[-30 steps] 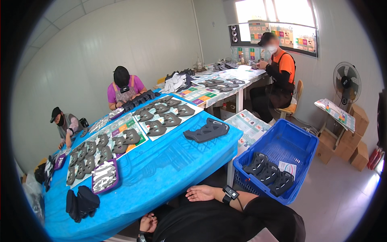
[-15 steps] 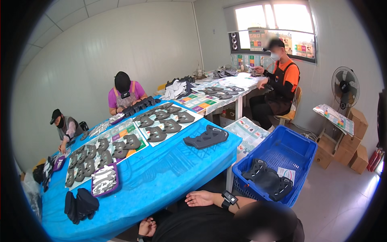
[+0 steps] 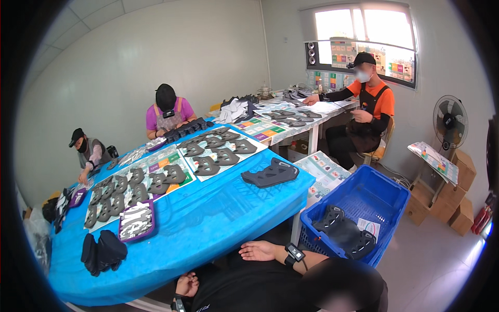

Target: Organizing and sorting various shoe upper components on a manufacturing table while communicating with colleagues.

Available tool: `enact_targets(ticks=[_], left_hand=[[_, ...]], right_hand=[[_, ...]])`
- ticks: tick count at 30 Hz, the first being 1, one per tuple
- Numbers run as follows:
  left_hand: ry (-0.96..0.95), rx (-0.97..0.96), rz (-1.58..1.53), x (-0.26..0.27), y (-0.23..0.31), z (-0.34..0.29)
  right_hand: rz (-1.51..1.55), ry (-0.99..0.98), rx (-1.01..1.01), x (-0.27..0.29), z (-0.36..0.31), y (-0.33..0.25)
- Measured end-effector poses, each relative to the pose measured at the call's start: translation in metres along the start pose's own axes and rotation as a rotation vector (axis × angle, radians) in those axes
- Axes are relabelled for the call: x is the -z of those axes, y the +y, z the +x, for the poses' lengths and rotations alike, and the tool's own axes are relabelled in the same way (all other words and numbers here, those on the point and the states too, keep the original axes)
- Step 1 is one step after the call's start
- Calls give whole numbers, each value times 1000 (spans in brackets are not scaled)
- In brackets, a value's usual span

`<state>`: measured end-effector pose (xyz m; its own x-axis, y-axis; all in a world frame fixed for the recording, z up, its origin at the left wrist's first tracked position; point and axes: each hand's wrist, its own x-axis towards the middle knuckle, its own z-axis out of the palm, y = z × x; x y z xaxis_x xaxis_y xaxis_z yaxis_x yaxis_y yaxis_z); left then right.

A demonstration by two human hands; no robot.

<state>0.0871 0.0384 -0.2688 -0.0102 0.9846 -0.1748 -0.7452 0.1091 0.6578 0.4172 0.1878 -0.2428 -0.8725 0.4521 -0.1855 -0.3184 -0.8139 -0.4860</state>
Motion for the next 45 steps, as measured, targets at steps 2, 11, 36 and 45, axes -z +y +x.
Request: enact_targets(ticks=[2, 11, 36, 45], left_hand=[[-40, 27, 21, 11, -3, 7], [82, 11, 29, -17, 3, 0], [-1, -22, 5, -7, 1, -2], [39, -18, 51, -9, 1, -5]], right_hand=[[-24, -21, -20, 0, 2, 2], [-43, -51, -40, -1, 7, 0], [-12, -107, 2, 7, 2, -2], [-16, -115, -2, 5, 2, -1]])
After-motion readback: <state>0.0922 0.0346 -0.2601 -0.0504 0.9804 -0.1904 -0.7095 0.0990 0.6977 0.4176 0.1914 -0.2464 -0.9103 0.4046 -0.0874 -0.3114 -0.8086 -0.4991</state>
